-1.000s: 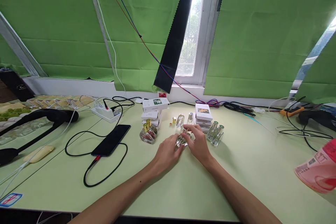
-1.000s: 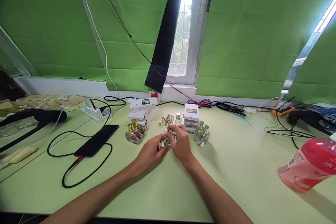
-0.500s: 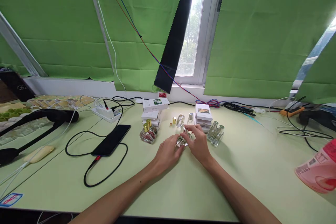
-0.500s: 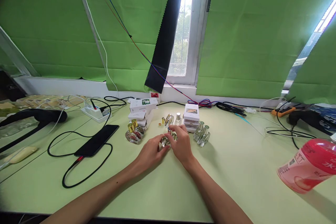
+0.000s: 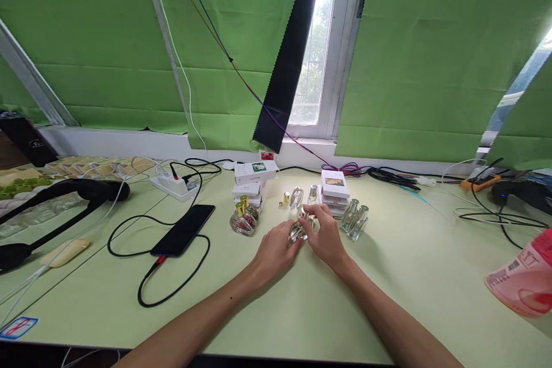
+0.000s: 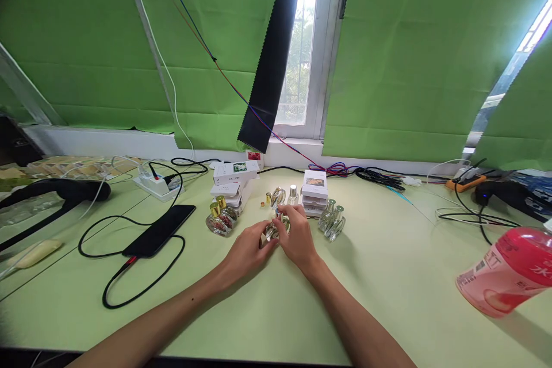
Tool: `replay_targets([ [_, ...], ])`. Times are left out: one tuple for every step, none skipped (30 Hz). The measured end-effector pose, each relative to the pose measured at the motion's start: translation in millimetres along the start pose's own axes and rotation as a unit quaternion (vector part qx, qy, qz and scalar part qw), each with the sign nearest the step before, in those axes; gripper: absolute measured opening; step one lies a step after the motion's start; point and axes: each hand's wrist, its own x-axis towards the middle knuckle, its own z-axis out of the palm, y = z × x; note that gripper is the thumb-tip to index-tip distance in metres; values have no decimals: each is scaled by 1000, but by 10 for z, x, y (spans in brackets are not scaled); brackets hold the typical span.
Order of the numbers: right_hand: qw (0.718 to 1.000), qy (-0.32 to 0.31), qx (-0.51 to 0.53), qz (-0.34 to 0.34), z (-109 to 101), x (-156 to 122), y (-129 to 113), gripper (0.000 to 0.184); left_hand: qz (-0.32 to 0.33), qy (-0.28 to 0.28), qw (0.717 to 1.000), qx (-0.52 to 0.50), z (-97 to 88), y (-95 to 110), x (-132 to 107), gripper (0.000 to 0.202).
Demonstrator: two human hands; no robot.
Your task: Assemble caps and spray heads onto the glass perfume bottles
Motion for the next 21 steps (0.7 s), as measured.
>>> replay_targets([
  [1000,-2,0,1,1,-1,5,15,-2,-2,1000,-4,0,-2,0,18],
  [1000,-3,1,2,2,-2,9,15,-4,-4,1000,-7,0,-4,0,19],
  [1000,-4,1,2,2,-3,13,15,-4,-6,1000,-10,1,-7,0,20],
  [1000,-4,0,3,2,-4,17,15,-4,-7,1000,-10,1,-9,1,20],
  [1000,-4,-1,3,1,-5,20,14,-3,-7,1000,-10,2,-11,2,21],
  [1000,-3,-2,4,-1,-5,21,14,-2,-8,1000,-10,2,-13,3,21],
  [1000,-1,-3,6,-3,-4,22,13,-1,-8,1000,-11,3,-14,4,21],
  [1000,1,-4,7,-5,-3,21,12,0,-8,1000,-12,3,-15,5,21],
  [1000,3,-4,9,-7,-2,19,11,2,-8,1000,-14,3,-15,6,22],
  [1000,6,-5,10,-8,-1,17,10,3,-8,1000,-15,4,-15,6,22],
  [1000,9,-6,11,-8,0,13,10,5,-7,1000,-15,4,-15,7,23],
  [1000,12,-6,11,-8,0,10,9,6,-7,1000,-15,5,-15,7,23],
  [1000,14,-7,12,-6,1,7,9,6,-8,1000,-15,6,-15,8,23],
  [1000,16,-9,12,-3,1,4,9,6,-9,1000,-14,7,-16,8,23],
  [1000,18,-10,12,-1,1,1,8,5,-10,1000,-14,7,-16,8,23],
  [1000,20,-12,12,2,1,-1,8,3,-10,1000,-14,8,-17,9,23],
  [1000,22,-14,12,4,1,-3,8,1,-11,1000,-14,9,-17,9,23],
  [1000,23,-15,11,4,1,-4,8,1,-10,1000,-14,10,-18,9,23],
  [1000,24,-16,9,4,1,-4,8,1,-9,1000,-15,10,-19,10,23],
  [1000,24,-16,6,2,2,-4,8,3,-8,1000,-15,11,-19,10,23],
  [1000,23,-15,2,-2,3,-3,8,4,-7,1000,-15,11,-19,10,23],
])
